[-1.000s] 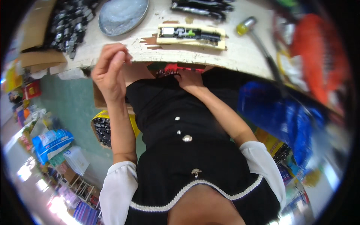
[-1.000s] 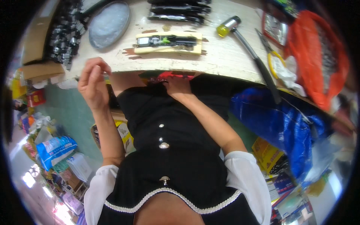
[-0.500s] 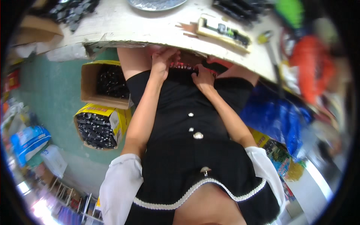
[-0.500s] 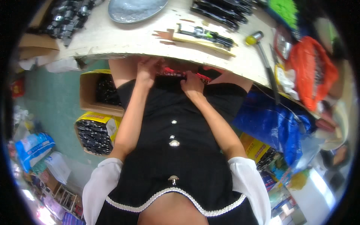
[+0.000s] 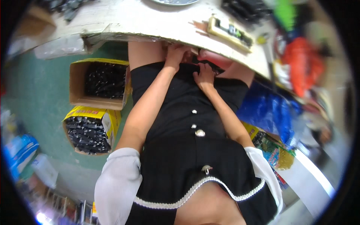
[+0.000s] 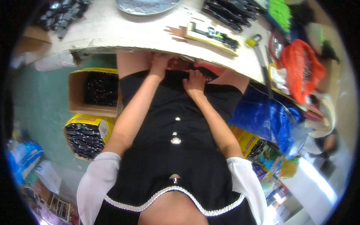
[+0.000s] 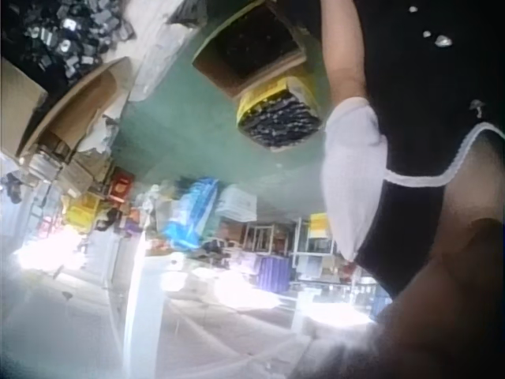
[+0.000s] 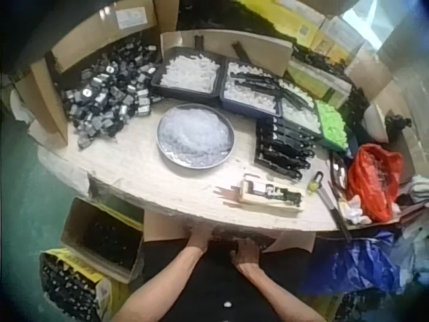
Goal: The person assembles small lock mechanisms at a cluttered workbench. They pick up lock bodies and internal components, insert them into a wooden jig, and use a hammer to secure the parts. The person repeats this process for multiple units, stacking the finished locks on the table.
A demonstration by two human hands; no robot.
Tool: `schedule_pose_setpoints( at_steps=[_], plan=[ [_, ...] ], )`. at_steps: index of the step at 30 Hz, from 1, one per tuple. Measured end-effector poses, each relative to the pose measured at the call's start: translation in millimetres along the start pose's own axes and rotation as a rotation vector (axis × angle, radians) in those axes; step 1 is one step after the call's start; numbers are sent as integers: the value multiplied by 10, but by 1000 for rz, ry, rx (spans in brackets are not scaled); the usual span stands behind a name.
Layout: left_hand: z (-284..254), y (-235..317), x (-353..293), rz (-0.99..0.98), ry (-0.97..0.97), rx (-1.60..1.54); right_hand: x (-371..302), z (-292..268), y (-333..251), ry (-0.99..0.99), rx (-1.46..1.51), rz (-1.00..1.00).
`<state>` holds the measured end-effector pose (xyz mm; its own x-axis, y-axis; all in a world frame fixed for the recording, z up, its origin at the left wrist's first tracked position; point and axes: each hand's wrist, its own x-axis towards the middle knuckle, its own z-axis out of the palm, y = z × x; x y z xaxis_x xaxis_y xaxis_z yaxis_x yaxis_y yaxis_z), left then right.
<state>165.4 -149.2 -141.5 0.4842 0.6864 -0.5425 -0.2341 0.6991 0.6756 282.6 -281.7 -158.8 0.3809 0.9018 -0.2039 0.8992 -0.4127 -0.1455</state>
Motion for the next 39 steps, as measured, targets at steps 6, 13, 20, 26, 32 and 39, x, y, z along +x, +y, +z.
schedule_pose_setpoints(
  at_steps=[6, 13, 20, 26, 32, 39],
  plan=[
    [557, -420, 165, 455, 61, -91, 119, -175, -146, -152, 59, 94],
    [894, -746, 251, 577, 187, 487, 57, 66, 163, -85, 74, 18],
    [835, -673, 258, 555, 118, 179, 54, 95, 214, -26, 13, -70],
    [742, -425, 154, 536, 101, 235, 183, 101, 214, 6, 22, -115],
    [759, -450, 95, 563, 97, 303, 175, 133, 230, 47, 47, -115],
    [756, -582, 205, 731, 196, 434, 336, 162, 230, 82, 82, -162]
  ],
)
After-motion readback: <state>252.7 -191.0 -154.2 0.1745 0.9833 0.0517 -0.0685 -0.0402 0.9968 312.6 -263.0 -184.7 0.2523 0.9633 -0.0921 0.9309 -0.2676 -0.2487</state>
